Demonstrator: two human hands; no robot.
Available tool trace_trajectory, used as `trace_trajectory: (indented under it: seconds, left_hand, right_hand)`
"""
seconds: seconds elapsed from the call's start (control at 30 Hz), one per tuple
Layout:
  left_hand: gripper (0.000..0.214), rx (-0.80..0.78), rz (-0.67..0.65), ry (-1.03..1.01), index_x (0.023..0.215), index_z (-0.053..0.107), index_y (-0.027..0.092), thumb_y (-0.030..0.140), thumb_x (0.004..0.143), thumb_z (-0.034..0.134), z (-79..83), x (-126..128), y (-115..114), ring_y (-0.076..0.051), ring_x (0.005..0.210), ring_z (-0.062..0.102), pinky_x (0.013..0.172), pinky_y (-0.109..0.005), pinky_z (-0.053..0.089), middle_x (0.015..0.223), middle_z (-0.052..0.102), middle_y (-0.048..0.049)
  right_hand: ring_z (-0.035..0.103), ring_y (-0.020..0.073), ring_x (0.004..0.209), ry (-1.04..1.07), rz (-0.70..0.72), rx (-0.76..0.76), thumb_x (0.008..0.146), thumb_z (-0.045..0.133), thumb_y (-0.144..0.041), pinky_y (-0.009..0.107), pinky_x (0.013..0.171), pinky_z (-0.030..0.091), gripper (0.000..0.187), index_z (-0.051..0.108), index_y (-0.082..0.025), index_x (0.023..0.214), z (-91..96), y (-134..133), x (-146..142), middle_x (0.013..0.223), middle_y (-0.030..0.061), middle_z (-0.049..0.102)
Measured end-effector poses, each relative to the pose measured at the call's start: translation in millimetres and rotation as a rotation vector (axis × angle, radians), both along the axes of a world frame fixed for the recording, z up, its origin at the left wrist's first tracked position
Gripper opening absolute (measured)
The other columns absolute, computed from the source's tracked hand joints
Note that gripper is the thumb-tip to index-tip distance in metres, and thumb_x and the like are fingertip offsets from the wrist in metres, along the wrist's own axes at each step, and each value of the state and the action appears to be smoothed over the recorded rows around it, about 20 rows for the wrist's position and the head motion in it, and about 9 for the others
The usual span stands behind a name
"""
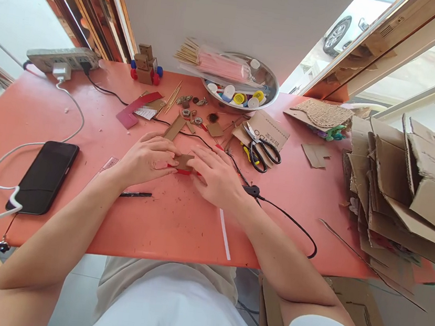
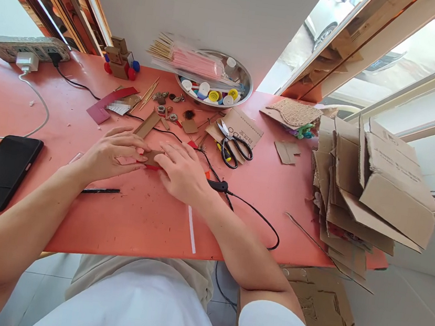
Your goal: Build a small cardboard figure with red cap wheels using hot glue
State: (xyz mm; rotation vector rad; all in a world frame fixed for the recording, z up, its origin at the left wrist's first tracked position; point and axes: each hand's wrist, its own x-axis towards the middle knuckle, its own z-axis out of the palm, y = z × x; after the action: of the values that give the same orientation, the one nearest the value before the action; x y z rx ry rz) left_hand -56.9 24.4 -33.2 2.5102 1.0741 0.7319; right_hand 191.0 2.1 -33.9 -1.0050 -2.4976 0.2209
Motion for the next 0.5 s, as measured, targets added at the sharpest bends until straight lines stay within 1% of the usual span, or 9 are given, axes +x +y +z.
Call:
trace_trajectory:
  seconds: [0.07,0.13,0.2,0.27,0.33,0.43,0.5]
  left_hand:
    - [0.017,-0.017,0.005,0.017,0.081,0.077,0.030,0.035,0.095,0.068,0.0,0,-1,-0.023,0.104,0.078,0.116,-0.051,0.051,0.108,0.085,-0.0031]
    - [0.016,-0.028,0.002,0.029,0.083,0.078,0.030,0.037,0.095,0.068,1.0,-1,-2,-0.023,0.106,0.077,0.117,-0.050,0.050,0.108,0.084,-0.0030]
    - [0.016,-0.036,-0.001,0.039,0.086,0.079,0.030,0.043,0.093,0.073,2.3,-1,-2,-0.024,0.107,0.077,0.118,-0.050,0.049,0.109,0.084,-0.0033]
    - [0.021,-0.047,-0.004,0.051,0.086,0.079,0.030,0.050,0.091,0.075,3.2,-1,-2,-0.024,0.107,0.076,0.120,-0.051,0.046,0.107,0.084,-0.0038]
    - [0.029,-0.058,-0.004,0.054,0.081,0.079,0.030,0.053,0.096,0.069,3.1,-1,-1,-0.024,0.104,0.077,0.122,-0.052,0.044,0.105,0.085,-0.0041]
    - [0.041,-0.062,0.007,0.040,0.077,0.077,0.028,0.049,0.105,0.055,1.5,1,-1,-0.022,0.102,0.078,0.125,-0.054,0.041,0.103,0.086,-0.0047]
    - [0.042,-0.055,0.014,0.024,0.076,0.077,0.028,0.048,0.105,0.053,0.7,2,0,-0.022,0.101,0.078,0.126,-0.055,0.039,0.103,0.086,-0.0050]
  right_hand:
    - [0.066,0.0283,0.140,0.038,-0.031,0.022,0.100,0.051,-0.015,0.056,0.122,0.047,0.033,0.074,-0.023,0.122,2.9,1,7,0.147,0.0129,0.072]
    - [0.066,0.0269,0.140,0.055,-0.025,0.036,0.101,0.051,-0.015,0.055,0.123,0.047,0.035,0.075,-0.024,0.124,3.4,2,10,0.142,0.0106,0.076]
    - [0.066,0.0270,0.140,0.035,0.028,0.039,0.100,0.053,-0.016,0.055,0.123,0.048,0.034,0.077,-0.024,0.124,1.3,0,9,0.138,0.0099,0.078]
    - [0.067,0.0270,0.140,-0.002,0.085,0.028,0.099,0.055,-0.017,0.054,0.122,0.051,0.035,0.077,-0.023,0.125,-1.9,-4,6,0.139,0.0110,0.077]
    - [0.067,0.0264,0.140,-0.021,0.114,0.028,0.099,0.054,-0.015,0.051,0.121,0.053,0.037,0.076,-0.019,0.129,-4.3,-8,3,0.143,0.0139,0.075]
    - [0.067,0.0263,0.141,-0.029,0.129,0.055,0.100,0.051,-0.013,0.048,0.120,0.055,0.040,0.074,-0.010,0.132,-4.1,-12,2,0.143,0.0186,0.073]
    - [0.066,0.0264,0.142,-0.054,0.127,0.050,0.099,0.051,-0.011,0.048,0.122,0.054,0.042,0.073,-0.010,0.135,-2.4,-14,3,0.145,0.0186,0.072]
